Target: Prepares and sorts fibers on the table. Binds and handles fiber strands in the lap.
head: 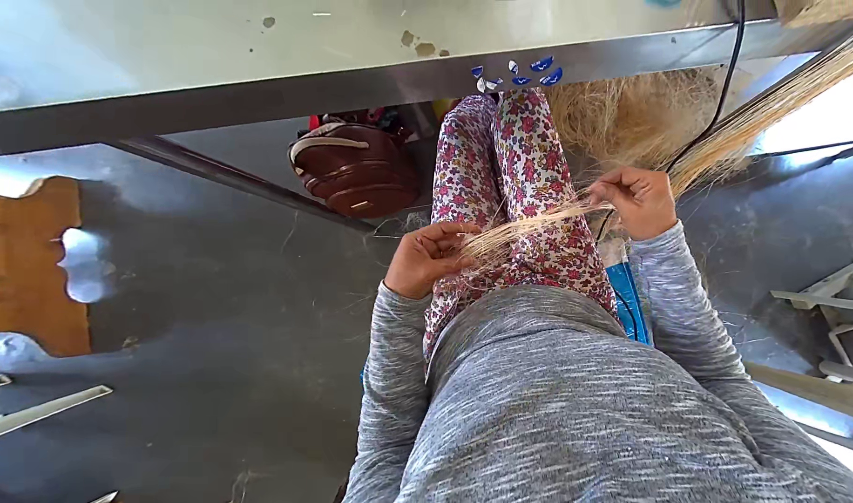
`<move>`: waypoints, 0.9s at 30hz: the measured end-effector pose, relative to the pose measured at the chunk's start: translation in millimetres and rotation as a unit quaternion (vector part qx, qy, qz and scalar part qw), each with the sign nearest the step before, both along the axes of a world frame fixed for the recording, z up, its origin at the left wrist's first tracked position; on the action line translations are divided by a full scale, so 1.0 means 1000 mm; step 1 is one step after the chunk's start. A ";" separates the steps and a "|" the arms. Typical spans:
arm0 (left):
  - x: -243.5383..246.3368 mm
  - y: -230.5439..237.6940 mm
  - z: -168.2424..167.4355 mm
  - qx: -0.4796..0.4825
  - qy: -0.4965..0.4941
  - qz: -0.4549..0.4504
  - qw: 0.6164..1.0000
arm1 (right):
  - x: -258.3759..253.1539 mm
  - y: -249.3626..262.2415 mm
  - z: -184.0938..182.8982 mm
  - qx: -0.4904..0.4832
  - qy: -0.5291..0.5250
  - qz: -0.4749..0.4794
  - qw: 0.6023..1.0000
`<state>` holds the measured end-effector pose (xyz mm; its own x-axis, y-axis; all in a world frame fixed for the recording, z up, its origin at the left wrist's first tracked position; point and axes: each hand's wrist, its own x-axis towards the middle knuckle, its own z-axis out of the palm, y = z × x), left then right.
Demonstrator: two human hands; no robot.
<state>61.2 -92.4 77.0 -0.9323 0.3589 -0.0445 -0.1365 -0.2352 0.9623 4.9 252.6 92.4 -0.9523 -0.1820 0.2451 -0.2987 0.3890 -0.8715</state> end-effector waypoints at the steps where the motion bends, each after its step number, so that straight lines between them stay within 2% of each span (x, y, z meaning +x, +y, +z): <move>1: 0.000 0.001 0.004 -0.003 0.006 0.004 1.000 | 0.001 0.000 0.002 -0.003 0.000 -0.009 1.000; 4: 0.002 0.005 0.008 -0.012 0.001 0.043 0.999 | 0.005 -0.006 0.008 0.003 -0.007 -0.023 1.000; 9: 0.004 0.009 0.006 0.005 -0.038 0.077 0.996 | 0.017 -0.017 0.014 0.103 -0.025 -0.028 0.994; 15: 0.007 0.005 0.011 -0.012 -0.055 0.084 0.995 | 0.031 -0.014 0.016 0.053 -0.058 0.019 0.997; 21: 0.009 0.000 0.018 -0.027 -0.026 0.090 0.995 | 0.038 -0.028 0.008 0.171 -0.041 0.030 0.984; 24: 0.011 -0.005 0.030 -0.084 -0.015 0.070 0.994 | 0.035 -0.031 0.002 0.181 0.005 0.004 0.983; 27: 0.014 -0.012 0.046 -0.174 0.025 0.031 0.984 | 0.027 -0.029 0.004 0.117 0.037 -0.002 0.992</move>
<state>75.3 -104.8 122.9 -0.9559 0.2729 -0.1086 -0.0832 0.1029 0.9912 31.5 223.6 96.7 -0.9337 -0.2392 0.2664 -0.3574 0.5789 -0.7329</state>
